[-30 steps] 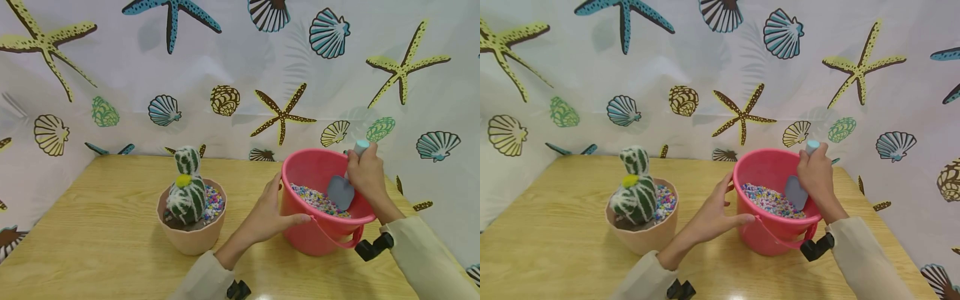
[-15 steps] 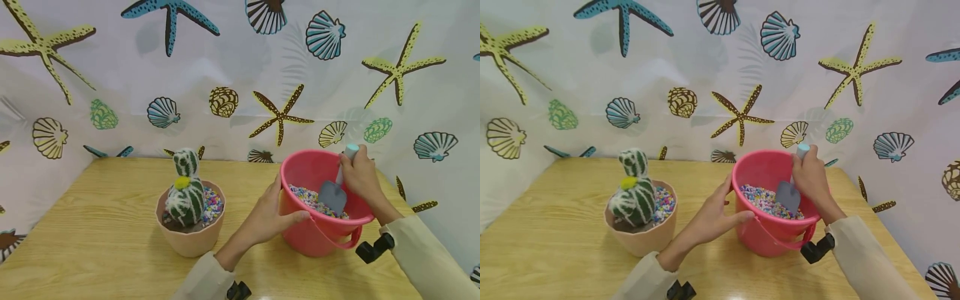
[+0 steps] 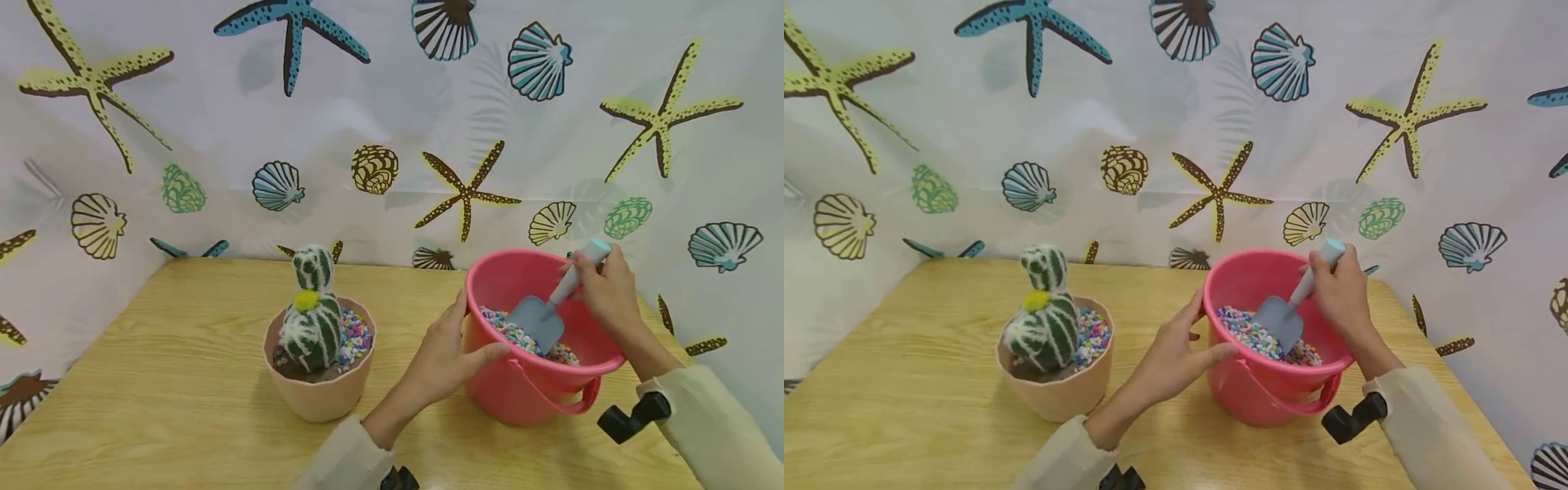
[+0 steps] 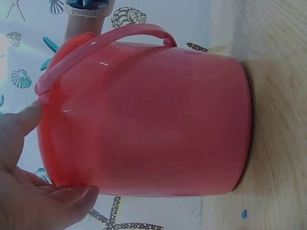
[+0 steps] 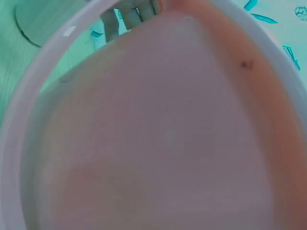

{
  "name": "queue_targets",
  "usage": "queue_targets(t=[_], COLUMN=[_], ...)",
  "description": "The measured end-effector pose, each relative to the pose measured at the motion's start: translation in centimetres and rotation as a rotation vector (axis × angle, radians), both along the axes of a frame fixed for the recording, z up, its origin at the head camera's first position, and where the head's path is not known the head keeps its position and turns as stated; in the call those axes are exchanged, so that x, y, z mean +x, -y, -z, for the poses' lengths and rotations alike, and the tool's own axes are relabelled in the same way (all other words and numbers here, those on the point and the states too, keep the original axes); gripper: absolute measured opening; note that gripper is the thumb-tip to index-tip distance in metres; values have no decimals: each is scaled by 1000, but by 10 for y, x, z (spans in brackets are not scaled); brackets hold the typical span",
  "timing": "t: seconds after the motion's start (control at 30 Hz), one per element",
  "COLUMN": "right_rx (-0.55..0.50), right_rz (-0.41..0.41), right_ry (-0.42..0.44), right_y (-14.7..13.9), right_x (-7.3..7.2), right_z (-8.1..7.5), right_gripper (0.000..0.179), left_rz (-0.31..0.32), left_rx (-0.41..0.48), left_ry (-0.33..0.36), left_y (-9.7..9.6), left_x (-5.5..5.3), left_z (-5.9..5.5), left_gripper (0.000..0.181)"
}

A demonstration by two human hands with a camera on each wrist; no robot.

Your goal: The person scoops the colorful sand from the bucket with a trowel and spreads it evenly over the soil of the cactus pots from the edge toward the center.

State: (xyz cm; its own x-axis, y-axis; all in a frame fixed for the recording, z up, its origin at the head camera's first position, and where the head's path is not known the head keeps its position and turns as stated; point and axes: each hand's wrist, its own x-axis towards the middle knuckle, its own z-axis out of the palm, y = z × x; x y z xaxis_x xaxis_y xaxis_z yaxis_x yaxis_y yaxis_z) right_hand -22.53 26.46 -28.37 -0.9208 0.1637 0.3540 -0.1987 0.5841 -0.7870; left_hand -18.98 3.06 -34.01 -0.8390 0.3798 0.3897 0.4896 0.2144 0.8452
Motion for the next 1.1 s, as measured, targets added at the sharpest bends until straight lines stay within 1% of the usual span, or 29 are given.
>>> queue_targets(t=[0.1, 0.17, 0.33, 0.4, 0.5, 0.63, 0.73, 0.83, 0.87, 0.93, 1.03, 1.1], right_rx=[-47, -88, -248, -296, -355, -446, -549, -624, -632, -609, -524, -462], right_rz=[-7, -12, -53, -70, -104, -150, -191, -217, -213, -183, -123, -103], right_ry=[20, 31, 35, 34, 36, 39, 50, 51, 42, 21, -15, -40], right_y=[-3, -5, -9, -10, -11, -12, -13, -12, -11, -10, -6, -4], right_x=[3, 5, 7, 7, 6, 7, 9, 9, 9, 8, 5, 2], right_z=[1, 2, 1, -1, -1, 1, 2, 3, 3, 4, 4, 4], right_gripper=[46, 45, 19, 13, 12, 13, 19, 26, 26, 23, 14, 9], left_rz=[3, 12, 19, 21, 17, 1, -5, -6, -7, -8, -12, -14], left_rx=[8, 13, 12, 11, 2, -25, -39, -40, -40, -42, -44, -46], left_ry=[3, -2, -36, -48, -54, -44, -34, -37, -35, -41, -45, -48], left_y=[-1, -2, -2, -1, 0, 2, 3, 4, 4, 5, 6, 7], left_x=[2, 3, 2, 2, 2, 5, 6, 6, 6, 6, 6, 5], left_z=[3, 5, 5, 4, 4, 4, 3, 4, 4, 4, 5, 5], left_gripper=[96, 96, 95, 95, 96, 97, 98, 97, 97, 97, 97, 97])
